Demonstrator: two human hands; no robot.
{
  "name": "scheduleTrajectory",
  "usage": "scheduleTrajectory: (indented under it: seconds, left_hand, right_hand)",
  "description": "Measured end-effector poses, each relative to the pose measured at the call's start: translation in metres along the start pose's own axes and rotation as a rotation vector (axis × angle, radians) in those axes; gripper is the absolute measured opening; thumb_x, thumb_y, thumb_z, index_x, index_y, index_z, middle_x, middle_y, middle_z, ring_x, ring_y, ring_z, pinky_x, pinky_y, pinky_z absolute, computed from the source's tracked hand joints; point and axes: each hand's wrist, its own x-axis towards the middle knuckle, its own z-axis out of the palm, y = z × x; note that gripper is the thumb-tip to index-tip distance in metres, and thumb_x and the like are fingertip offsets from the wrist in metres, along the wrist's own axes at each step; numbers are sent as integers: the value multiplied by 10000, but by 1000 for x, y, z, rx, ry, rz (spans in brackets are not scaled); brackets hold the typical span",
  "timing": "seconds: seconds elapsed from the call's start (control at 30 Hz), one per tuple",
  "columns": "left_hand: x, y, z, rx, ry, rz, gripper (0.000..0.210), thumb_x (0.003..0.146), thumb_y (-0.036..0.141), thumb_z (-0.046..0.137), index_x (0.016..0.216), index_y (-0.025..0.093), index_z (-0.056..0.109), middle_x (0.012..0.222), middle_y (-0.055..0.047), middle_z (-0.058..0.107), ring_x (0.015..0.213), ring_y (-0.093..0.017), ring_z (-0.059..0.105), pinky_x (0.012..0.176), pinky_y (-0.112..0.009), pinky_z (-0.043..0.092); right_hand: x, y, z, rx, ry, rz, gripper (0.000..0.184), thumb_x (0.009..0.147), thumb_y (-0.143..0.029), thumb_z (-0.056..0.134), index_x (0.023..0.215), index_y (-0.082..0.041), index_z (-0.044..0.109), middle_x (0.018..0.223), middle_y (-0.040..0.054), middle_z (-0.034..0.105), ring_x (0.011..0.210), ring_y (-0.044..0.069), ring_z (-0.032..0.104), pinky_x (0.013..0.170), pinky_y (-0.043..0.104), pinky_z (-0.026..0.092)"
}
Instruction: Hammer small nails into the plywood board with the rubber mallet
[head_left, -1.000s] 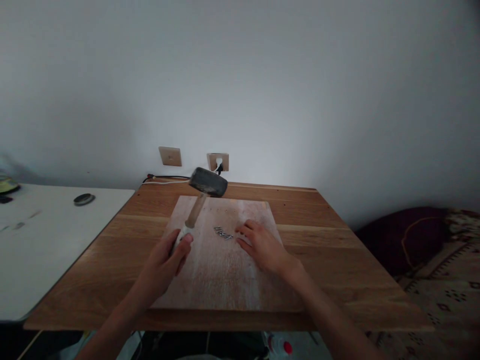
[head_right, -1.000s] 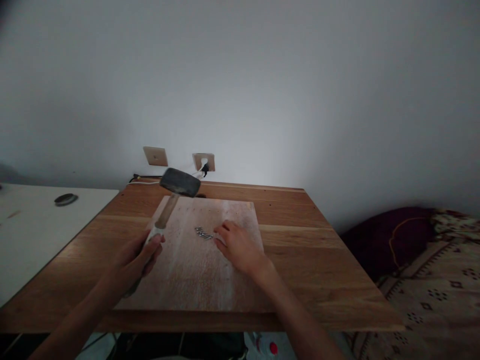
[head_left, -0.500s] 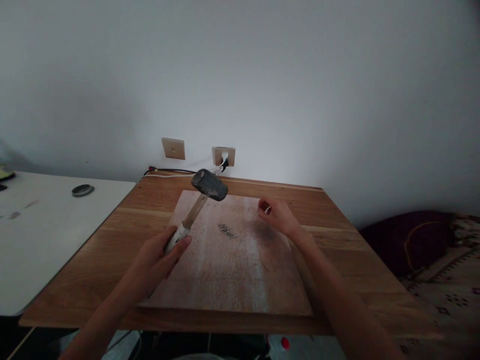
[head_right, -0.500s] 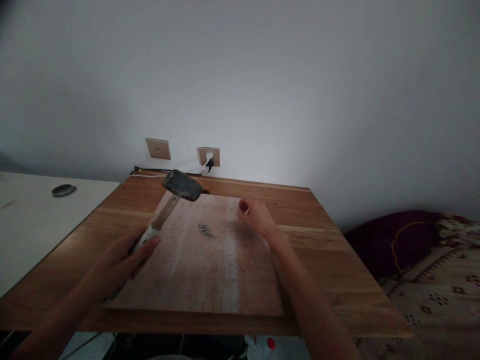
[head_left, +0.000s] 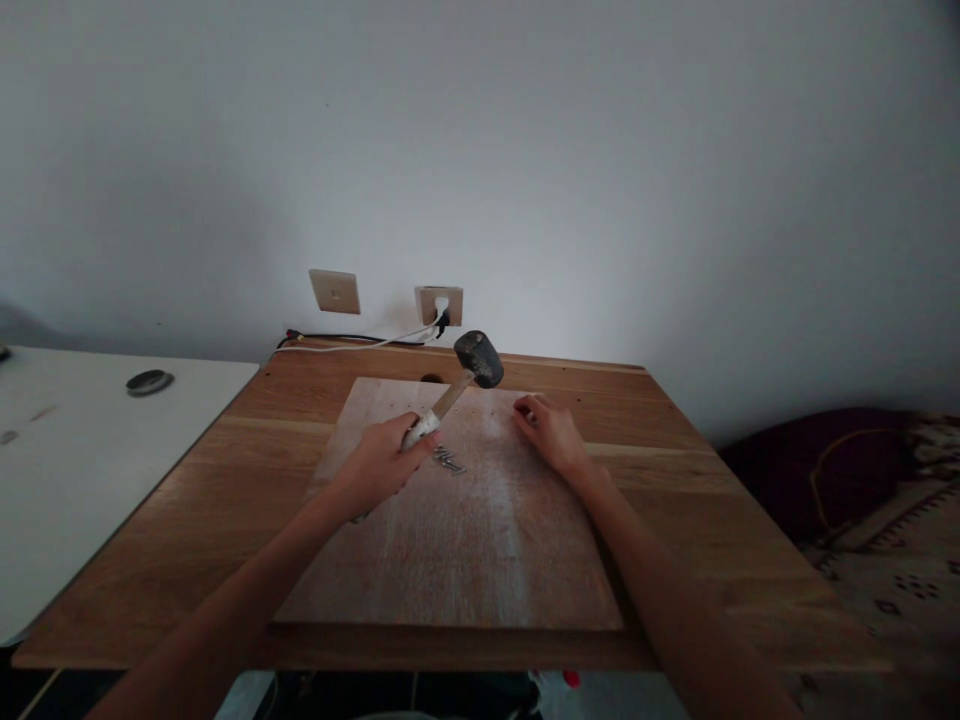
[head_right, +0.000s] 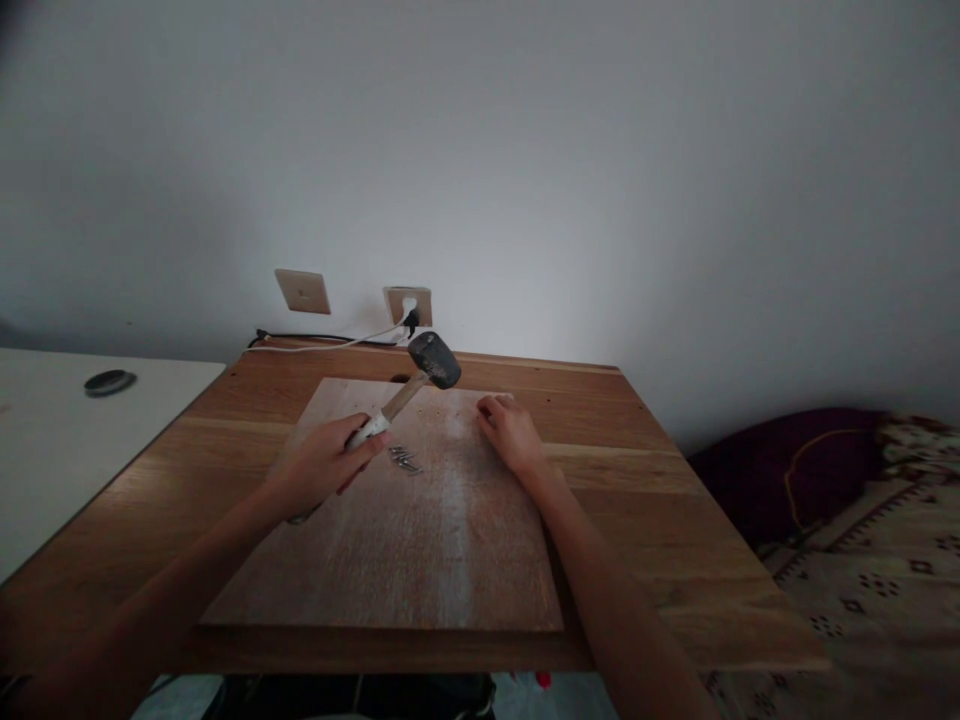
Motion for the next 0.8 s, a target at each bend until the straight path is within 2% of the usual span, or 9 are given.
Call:
scheduleTrajectory:
  seconds: [0.27,0.43,0.57,0.73,0.8]
  left_hand:
    - [14,6,15,54,-88,26,325,926,517,519,761,241,475,557,37,543,540,-166,554,565,-286,355]
    - [21,6,20,102,-104,25,310,929,494,517,757,239,481,591,17,571,598,-185,589,606,-300,374]
    - [27,7,23,145,-102,58,290,930,461,513,748,238,478,644,-1,596,673,-201,623,640,-309,383]
    - [35,7,30,203,-116,84,291,943,471,500,777,232,502,728,-28,645,737,-218,651,672,-321,394]
    - [38,6,33,227,-123,99,280,949,470,500,816,226,534,778,-42,677,766,-224,664,687,-321,403]
  right_hand:
    - [-3,7,8,66,52,5,122,937,-142,600,974,-185,708,957,81,735,830,193,688,831,322,553]
    - [-1,8,7,111,40,31,198,919,-128,633,1060,-195,754,958,78,750,831,206,708,831,331,563]
    - [2,7,6,103,69,72,113,924,-157,664,950,-188,769,977,97,742,873,224,706,850,348,555]
    - [3,5,9,110,57,170,33,898,-200,729,880,-173,734,902,75,707,811,206,673,799,329,535]
    - [3,5,8,125,56,183,118,864,-254,785,915,-166,724,927,78,703,823,209,666,797,330,528]
